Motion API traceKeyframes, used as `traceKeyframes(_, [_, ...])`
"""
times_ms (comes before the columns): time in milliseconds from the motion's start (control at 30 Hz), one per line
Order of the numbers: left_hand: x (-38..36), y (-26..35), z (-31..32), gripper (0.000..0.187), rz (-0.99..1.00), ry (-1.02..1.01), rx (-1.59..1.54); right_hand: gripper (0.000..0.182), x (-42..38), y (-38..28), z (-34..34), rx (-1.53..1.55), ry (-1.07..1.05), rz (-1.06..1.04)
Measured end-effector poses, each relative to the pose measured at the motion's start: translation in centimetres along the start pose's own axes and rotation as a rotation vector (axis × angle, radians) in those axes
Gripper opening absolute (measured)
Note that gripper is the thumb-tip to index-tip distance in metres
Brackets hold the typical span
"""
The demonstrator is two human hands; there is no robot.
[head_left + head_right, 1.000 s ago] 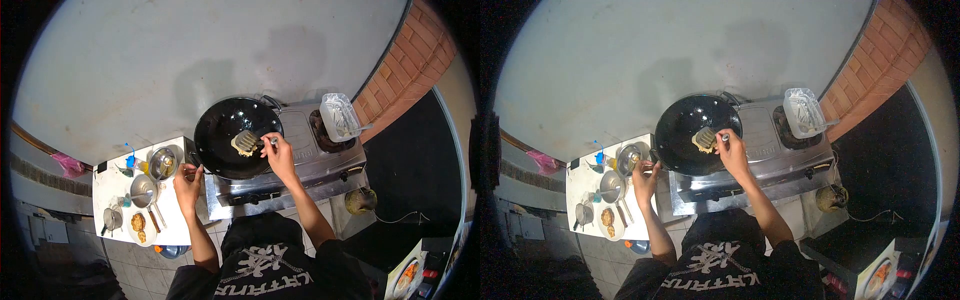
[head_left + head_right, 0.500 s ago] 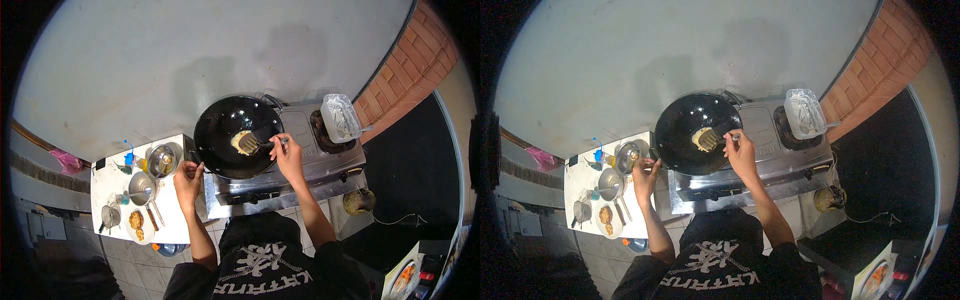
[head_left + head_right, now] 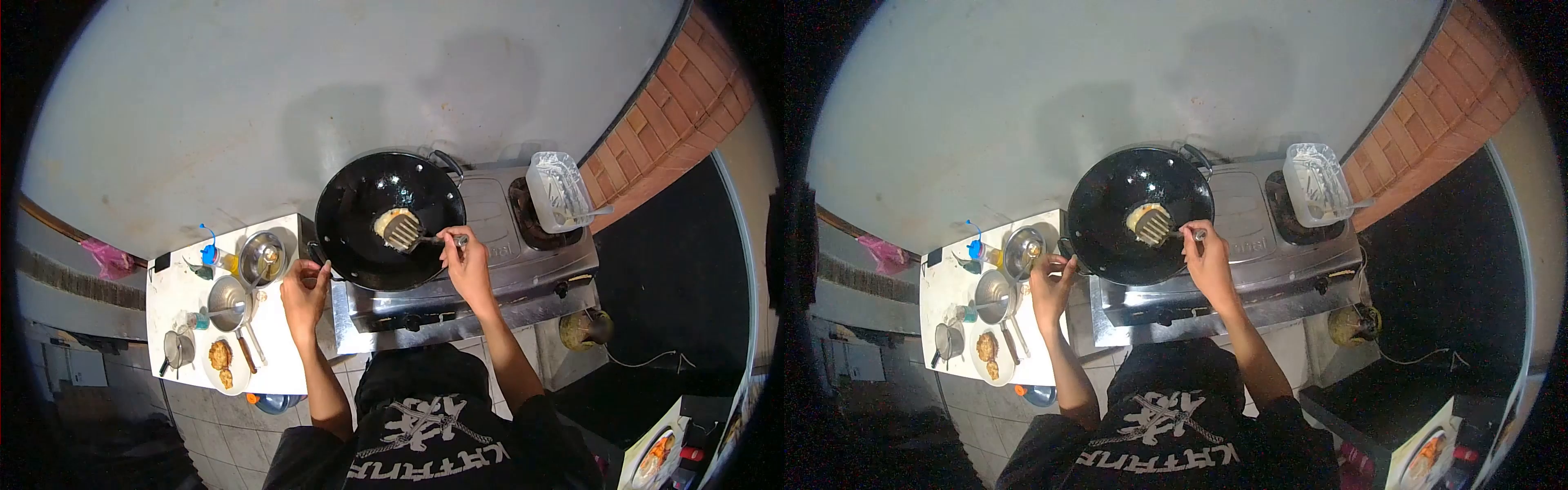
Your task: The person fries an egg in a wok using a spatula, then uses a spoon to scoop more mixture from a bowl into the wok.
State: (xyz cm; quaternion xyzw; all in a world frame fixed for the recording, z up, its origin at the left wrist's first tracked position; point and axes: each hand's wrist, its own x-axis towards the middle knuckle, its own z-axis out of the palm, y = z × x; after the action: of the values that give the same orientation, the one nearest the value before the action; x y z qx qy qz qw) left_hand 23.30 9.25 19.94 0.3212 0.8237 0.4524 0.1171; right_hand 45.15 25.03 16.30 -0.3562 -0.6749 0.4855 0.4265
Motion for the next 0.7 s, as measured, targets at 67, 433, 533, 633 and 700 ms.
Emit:
traceKeyframes(67, [-0.1,0.3,-0.1,0.027,-0.026,-0.002,-0.015,0.009,0.1,0.5,0.1,-0.026,0.004,-0.019])
traceKeyframes(433, [0.1,-0.1,-0.5,0.029,-0.09,-0.008,-0.025,0.007,0.3,-0.1,0.2,-0.098,0.04,-0.092])
traceKeyframes(533, [0.1,-0.4,-0.5,0.031,-0.109,-0.026,0.01,0.006,0.3,-0.3,0.2,-0.095,0.028,-0.089])
traceKeyframes(633, [0.0,-0.6,-0.6,0.032,-0.132,-0.032,0.029,0.007,0.4,-0.2,0.5,-0.08,0.033,-0.12])
traceKeyframes(700, [0.0,-1.2,-0.5,0.032,-0.127,-0.048,0.014,0.007,0.5,-0.1,0.8,-0.084,0.054,-0.149])
